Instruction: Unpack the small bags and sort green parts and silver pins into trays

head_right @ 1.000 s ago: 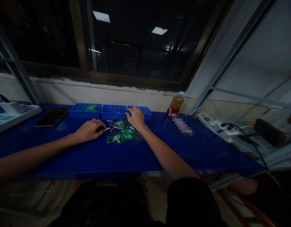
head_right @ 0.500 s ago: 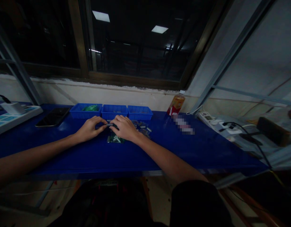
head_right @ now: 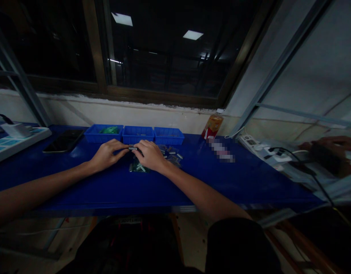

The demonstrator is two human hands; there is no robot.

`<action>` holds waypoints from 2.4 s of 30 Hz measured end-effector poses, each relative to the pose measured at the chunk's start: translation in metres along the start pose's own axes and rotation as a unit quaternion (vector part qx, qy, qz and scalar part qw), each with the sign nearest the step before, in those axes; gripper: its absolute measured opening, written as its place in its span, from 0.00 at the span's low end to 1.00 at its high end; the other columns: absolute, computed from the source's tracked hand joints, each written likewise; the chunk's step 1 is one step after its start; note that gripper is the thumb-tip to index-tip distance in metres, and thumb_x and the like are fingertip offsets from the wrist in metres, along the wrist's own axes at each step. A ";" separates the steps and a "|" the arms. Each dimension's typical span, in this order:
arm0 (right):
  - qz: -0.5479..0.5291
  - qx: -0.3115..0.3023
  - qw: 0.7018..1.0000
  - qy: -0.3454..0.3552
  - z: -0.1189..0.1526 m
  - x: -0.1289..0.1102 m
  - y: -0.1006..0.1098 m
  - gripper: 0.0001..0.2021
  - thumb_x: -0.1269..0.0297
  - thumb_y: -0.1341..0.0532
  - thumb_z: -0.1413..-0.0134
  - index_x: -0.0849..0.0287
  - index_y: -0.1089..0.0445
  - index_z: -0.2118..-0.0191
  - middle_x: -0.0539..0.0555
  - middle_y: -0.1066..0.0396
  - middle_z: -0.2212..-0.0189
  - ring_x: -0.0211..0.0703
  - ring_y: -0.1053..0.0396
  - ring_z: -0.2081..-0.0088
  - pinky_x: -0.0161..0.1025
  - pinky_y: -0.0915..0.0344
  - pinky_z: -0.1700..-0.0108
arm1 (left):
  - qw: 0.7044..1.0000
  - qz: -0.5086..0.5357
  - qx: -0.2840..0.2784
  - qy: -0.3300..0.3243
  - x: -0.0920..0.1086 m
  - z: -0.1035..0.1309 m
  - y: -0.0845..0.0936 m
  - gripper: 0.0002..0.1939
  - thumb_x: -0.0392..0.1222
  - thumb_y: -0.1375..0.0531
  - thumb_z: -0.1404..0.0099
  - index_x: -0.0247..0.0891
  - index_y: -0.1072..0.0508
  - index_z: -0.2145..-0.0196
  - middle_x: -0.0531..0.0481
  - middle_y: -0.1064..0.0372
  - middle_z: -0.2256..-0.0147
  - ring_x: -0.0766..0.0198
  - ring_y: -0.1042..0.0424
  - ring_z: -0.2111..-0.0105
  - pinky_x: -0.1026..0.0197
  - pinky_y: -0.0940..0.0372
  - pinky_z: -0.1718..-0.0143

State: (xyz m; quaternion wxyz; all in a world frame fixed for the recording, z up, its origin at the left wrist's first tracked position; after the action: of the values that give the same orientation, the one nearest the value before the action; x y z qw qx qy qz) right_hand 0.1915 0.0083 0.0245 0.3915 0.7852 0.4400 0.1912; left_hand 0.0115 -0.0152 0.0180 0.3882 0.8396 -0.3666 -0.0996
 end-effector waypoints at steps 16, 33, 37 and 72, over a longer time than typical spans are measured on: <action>0.044 -0.033 0.998 0.024 0.002 -0.006 -0.003 0.11 0.62 0.47 0.42 0.61 0.31 0.62 0.55 0.32 0.69 0.42 0.37 0.65 0.38 0.45 0.63 | 0.999 -0.029 -0.028 -0.029 -0.005 0.003 -0.001 0.13 0.44 0.46 0.36 0.37 0.24 0.64 0.47 0.26 0.70 0.60 0.31 0.67 0.58 0.35 0.64; 0.003 -0.026 1.000 0.013 0.001 -0.005 -0.004 0.13 0.62 0.51 0.40 0.62 0.32 0.61 0.55 0.33 0.69 0.41 0.37 0.64 0.38 0.43 0.61 | 0.999 0.021 -0.004 0.029 0.002 0.000 0.005 0.12 0.45 0.46 0.37 0.36 0.28 0.61 0.47 0.27 0.66 0.62 0.30 0.66 0.59 0.36 0.62; -0.006 -0.022 1.000 0.014 0.001 -0.005 -0.003 0.13 0.61 0.52 0.39 0.61 0.32 0.63 0.54 0.33 0.70 0.41 0.37 0.65 0.39 0.43 0.61 | 0.999 0.017 -0.011 0.026 0.003 0.000 0.005 0.13 0.46 0.47 0.36 0.37 0.28 0.61 0.47 0.26 0.65 0.61 0.30 0.65 0.58 0.36 0.62; 0.043 -0.033 0.998 0.013 0.001 -0.007 -0.003 0.11 0.62 0.49 0.41 0.61 0.33 0.63 0.55 0.33 0.69 0.41 0.38 0.65 0.38 0.45 0.63 | 0.998 0.017 -0.047 0.027 0.003 0.001 0.003 0.12 0.43 0.48 0.37 0.36 0.27 0.70 0.48 0.28 0.73 0.61 0.32 0.70 0.59 0.37 0.67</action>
State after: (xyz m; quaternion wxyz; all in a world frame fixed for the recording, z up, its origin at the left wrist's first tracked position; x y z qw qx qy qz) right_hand 0.1864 0.0027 0.0220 0.4025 0.7874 0.4050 0.2323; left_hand 0.0121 -0.0189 0.0197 0.4384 0.8166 -0.3653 -0.0871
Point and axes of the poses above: each hand's wrist, its own z-axis away from the middle knuckle, its own y-axis out of the back of the hand, x = y × z, the point moved 2 cm from there along -z, towards the middle knuckle
